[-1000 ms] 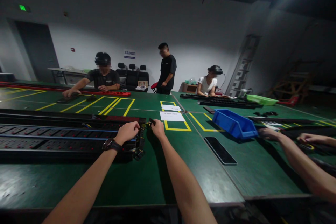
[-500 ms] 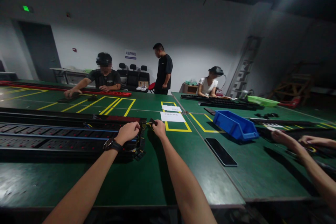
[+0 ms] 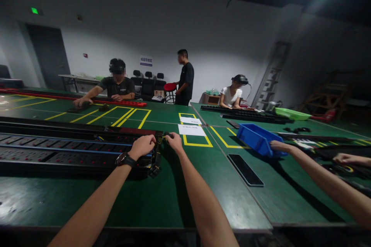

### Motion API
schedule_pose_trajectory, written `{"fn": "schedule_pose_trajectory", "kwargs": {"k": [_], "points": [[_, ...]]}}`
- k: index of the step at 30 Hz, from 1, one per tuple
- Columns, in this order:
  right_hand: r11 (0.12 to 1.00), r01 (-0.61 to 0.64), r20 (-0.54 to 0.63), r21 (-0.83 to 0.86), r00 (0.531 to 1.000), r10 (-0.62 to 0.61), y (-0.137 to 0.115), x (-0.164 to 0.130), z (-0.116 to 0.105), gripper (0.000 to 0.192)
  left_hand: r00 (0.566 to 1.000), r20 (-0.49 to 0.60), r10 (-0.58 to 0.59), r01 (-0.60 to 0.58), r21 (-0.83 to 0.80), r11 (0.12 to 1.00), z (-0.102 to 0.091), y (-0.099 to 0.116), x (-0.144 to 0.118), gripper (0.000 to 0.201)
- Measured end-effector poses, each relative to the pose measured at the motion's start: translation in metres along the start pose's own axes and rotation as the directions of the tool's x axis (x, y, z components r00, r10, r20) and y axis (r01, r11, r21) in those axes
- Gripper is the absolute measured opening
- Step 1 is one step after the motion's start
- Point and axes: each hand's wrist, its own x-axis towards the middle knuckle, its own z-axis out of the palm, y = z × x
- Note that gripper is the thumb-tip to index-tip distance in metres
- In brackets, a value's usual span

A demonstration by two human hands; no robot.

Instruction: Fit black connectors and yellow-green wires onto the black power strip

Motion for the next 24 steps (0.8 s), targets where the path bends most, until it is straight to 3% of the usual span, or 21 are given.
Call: {"fn": "schedule_pose_trajectory", "kwargs": {"k": [6, 14, 24], "points": [[0.990, 0.017, -0.078, -0.143, 0.997, -0.029, -0.011, -0.008, 0.005, 0.025, 1.000, -0.009, 0.005, -0.005, 0.000, 1.000, 0.000, 0.000, 0.000, 0.026], [0.927, 0.037, -0.079, -0.374, 0.994, -0.072, -0.031, -0.022, 0.006, 0.009, 1.000, -0.011, 0.013, -0.013, 0.008, 1.000, 0.000, 0.001, -0.002, 0.026], [0.897, 0.045, -0.014, -0.440, 0.998, -0.056, -0.020, -0.023, 0.005, 0.013, 1.000, 0.003, -0.009, 0.009, 0.010, 1.000, -0.003, 0.003, -0.004, 0.027]]}}
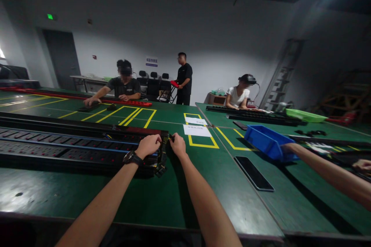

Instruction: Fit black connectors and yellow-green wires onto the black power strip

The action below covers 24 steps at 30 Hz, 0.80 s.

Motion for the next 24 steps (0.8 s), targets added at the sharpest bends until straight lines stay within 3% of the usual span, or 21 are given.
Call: {"fn": "schedule_pose_trajectory", "kwargs": {"k": [16, 24], "points": [[0.986, 0.015, -0.010, 0.169, 1.000, -0.014, 0.0064, -0.0016, -0.0006, 0.012, 1.000, 0.001, 0.015, -0.015, -0.015, 1.000, -0.0030, 0.0000, -0.0023, 0.027], [0.985, 0.024, -0.029, 0.172, 0.999, -0.019, 0.0069, -0.0013, 0.0004, 0.018, 1.000, -0.008, 0.016, -0.016, -0.009, 1.000, -0.0008, -0.0010, -0.0008, 0.026]]}}
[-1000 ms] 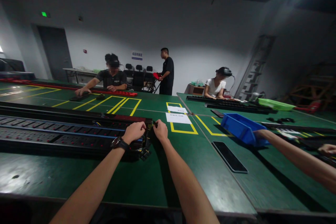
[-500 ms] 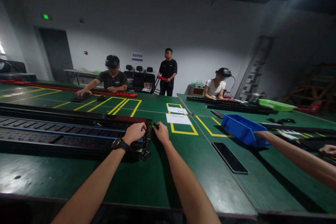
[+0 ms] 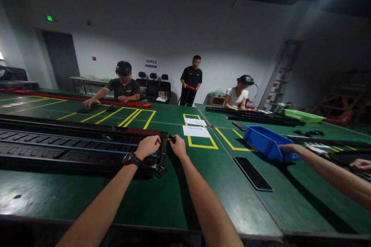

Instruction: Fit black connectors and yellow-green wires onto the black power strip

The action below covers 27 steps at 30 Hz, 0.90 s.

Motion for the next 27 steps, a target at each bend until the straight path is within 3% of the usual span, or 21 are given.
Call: {"fn": "schedule_pose_trajectory", "kwargs": {"k": [6, 8, 11, 14, 17, 19, 22, 24, 27], "points": [[0.999, -0.007, -0.011, 0.052, 1.000, 0.007, -0.003, 0.000, -0.002, 0.023, 1.000, 0.000, 0.004, -0.004, 0.003, 1.000, 0.003, -0.002, 0.002, 0.027], [0.986, -0.104, -0.018, 0.134, 0.994, 0.107, -0.004, 0.002, -0.009, 0.027, 1.000, 0.001, 0.001, -0.001, -0.002, 1.000, 0.003, -0.003, 0.003, 0.026], [0.900, -0.310, -0.039, 0.307, 0.940, 0.338, -0.006, 0.007, -0.028, 0.036, 1.000, 0.005, -0.005, 0.005, -0.013, 1.000, 0.002, -0.003, 0.003, 0.026], [0.847, -0.363, -0.014, 0.388, 0.917, 0.399, -0.010, 0.006, -0.049, 0.044, 1.000, 0.023, -0.005, 0.006, -0.042, 0.999, -0.002, -0.002, 0.005, 0.027], [0.844, -0.320, 0.121, 0.431, 0.947, 0.297, -0.017, -0.008, -0.068, 0.037, 0.999, 0.037, -0.001, 0.003, -0.074, 0.997, -0.010, -0.002, 0.006, 0.027], [0.839, -0.231, 0.296, 0.494, 0.951, 0.087, -0.023, -0.025, -0.079, 0.032, 1.000, 0.030, 0.006, -0.004, -0.070, 0.998, -0.015, -0.003, 0.005, 0.026], [0.822, -0.156, 0.473, 0.547, 0.868, -0.150, -0.029, -0.052, -0.091, 0.032, 0.998, 0.019, 0.066, -0.064, -0.064, 0.996, -0.021, -0.008, -0.001, 0.024], [0.828, -0.137, 0.545, 0.544, 0.808, -0.224, -0.031, -0.065, -0.095, 0.032, 0.992, 0.016, 0.122, -0.120, -0.086, 0.989, -0.021, -0.012, -0.008, 0.022], [0.841, -0.108, 0.567, 0.530, 0.782, -0.257, -0.035, -0.074, -0.094, 0.036, 0.973, -0.040, 0.227, -0.231, -0.162, 0.959, -0.018, -0.013, -0.022, 0.020]]}}
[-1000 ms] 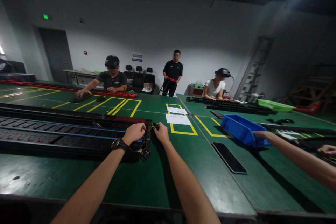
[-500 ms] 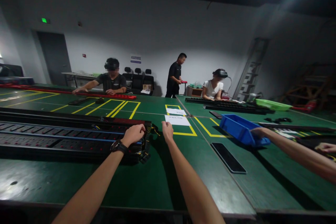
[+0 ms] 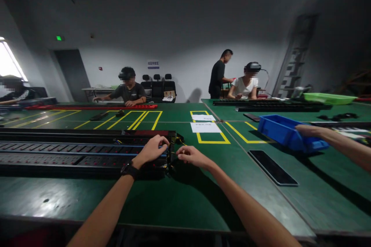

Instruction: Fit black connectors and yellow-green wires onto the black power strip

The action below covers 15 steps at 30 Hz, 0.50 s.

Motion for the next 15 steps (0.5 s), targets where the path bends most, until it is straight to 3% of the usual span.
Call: {"fn": "schedule_pose_trajectory", "kwargs": {"k": [4, 8, 12, 15], "points": [[0.998, 0.058, 0.067, 0.005, 0.996, -0.058, -0.005, 0.002, 0.009, 0.042, 0.998, -0.004, 0.061, -0.061, 0.029, 0.998, 0.004, 0.008, -0.012, 0.023], [0.995, 0.102, 0.167, 0.019, 0.980, -0.104, -0.007, 0.001, 0.009, 0.039, 1.000, -0.004, 0.019, -0.019, 0.094, 0.995, 0.001, 0.014, -0.016, 0.027], [0.998, 0.064, 0.240, -0.027, 0.969, -0.056, 0.000, -0.003, -0.013, 0.035, 1.000, 0.013, -0.020, 0.017, 0.154, 0.988, 0.001, 0.011, -0.017, 0.027], [0.995, 0.001, 0.126, -0.096, 0.992, 0.011, 0.013, -0.005, -0.037, 0.032, 0.999, 0.018, -0.043, 0.039, 0.177, 0.983, 0.003, 0.007, -0.017, 0.026]]}}
